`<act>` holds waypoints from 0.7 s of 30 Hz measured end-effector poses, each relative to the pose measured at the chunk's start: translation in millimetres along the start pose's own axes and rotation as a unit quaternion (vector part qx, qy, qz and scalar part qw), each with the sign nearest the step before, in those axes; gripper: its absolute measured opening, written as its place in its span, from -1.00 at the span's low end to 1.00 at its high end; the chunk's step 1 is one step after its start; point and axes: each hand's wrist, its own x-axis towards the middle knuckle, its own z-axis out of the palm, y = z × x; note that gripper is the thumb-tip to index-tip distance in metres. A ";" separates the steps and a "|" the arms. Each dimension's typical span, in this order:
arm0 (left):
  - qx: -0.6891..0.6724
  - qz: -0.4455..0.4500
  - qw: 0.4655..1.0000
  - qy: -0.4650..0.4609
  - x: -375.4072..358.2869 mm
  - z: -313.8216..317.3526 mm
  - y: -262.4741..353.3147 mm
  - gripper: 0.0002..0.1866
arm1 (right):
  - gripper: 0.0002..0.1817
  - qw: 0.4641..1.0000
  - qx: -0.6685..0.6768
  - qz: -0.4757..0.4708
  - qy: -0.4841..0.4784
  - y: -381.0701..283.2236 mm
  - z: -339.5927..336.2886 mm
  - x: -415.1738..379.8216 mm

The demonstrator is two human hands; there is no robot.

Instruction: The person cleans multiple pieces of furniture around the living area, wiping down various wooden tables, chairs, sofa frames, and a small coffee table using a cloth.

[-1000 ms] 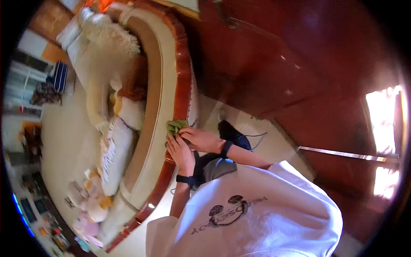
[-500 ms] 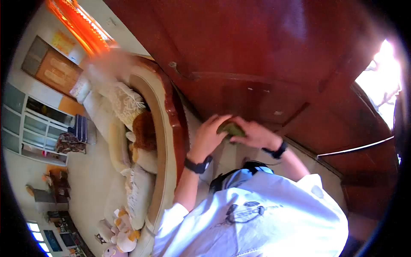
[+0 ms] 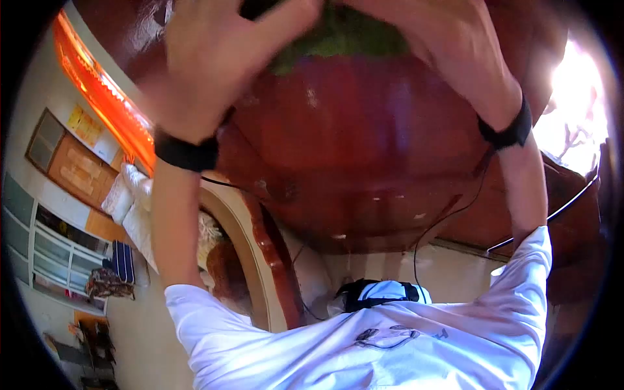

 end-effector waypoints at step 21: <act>0.216 -0.060 0.974 0.006 -64.3 -6.3 -27.6 -0.63 | -0.65 0.975 -0.137 0.010 0.176 -43.2 141.5 59.1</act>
